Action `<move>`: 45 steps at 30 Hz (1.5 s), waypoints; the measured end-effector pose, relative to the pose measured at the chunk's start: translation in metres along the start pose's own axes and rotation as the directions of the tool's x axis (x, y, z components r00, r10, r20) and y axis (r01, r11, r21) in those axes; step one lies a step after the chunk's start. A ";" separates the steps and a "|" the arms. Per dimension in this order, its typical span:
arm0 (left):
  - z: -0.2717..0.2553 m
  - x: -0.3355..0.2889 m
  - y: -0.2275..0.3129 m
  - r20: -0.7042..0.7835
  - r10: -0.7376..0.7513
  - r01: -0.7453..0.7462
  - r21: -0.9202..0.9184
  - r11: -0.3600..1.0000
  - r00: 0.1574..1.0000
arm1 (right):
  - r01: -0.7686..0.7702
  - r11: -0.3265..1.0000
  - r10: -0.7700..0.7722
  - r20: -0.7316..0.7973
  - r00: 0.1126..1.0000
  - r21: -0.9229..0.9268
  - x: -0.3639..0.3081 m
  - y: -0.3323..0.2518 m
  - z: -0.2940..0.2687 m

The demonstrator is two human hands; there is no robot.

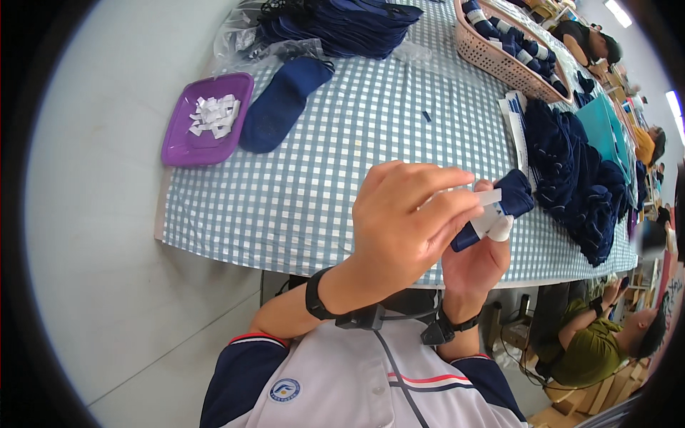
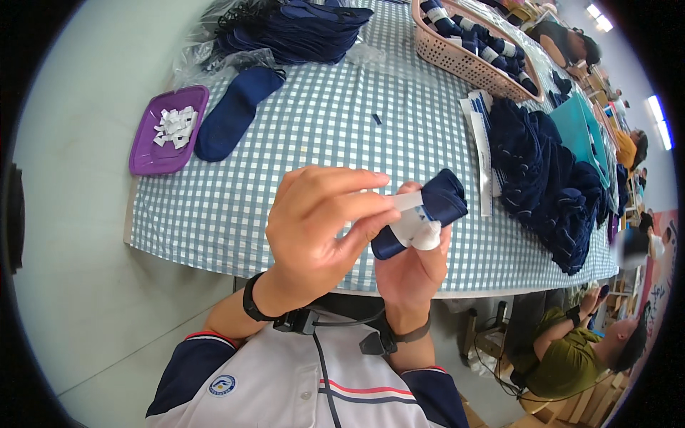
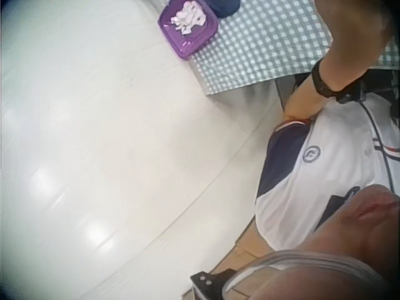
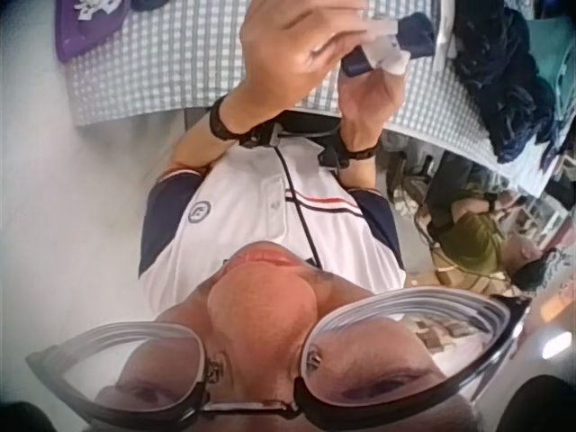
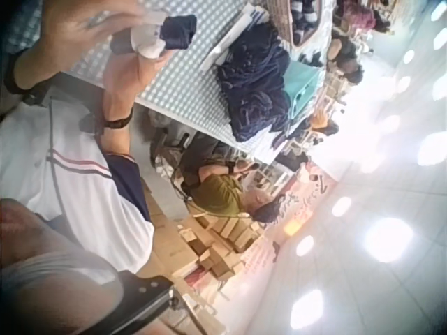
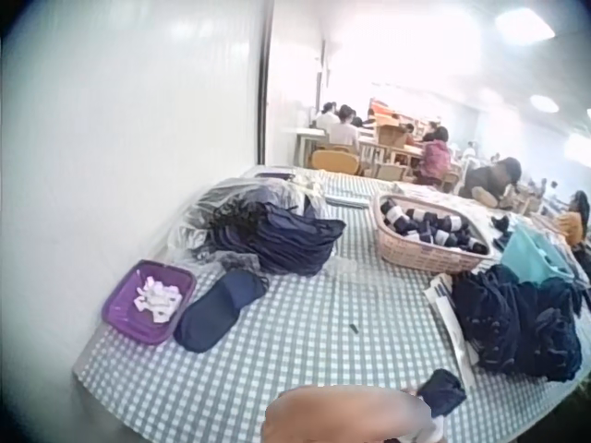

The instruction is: Rolling and securing pairs of blue socks with white labels.

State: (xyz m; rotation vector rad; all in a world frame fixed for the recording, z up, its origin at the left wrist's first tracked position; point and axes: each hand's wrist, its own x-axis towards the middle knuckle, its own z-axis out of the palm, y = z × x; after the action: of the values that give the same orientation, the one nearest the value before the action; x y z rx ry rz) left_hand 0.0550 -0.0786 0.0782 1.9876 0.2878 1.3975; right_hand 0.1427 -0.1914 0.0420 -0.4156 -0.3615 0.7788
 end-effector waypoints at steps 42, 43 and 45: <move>-0.014 -0.017 0.010 0.414 0.220 -0.295 0.127 0.947 0.883 | -0.028 0.966 0.026 -0.013 1.000 -0.257 -0.006 -0.008 0.023; -0.013 -0.016 0.011 0.391 0.225 -0.296 0.131 0.946 0.893 | -0.026 0.970 0.031 0.016 0.999 -0.243 -0.006 -0.005 0.020; -0.013 -0.008 0.015 0.384 0.208 -0.281 0.146 0.949 0.900 | -0.063 0.977 0.063 -0.009 0.998 -0.202 -0.007 -0.003 0.025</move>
State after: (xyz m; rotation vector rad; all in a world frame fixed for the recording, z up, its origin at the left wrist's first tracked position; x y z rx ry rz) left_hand 0.0378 -0.0888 0.0846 2.4718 0.0031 1.1453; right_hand 0.1289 -0.1929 0.0639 -0.6217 -0.4289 0.8063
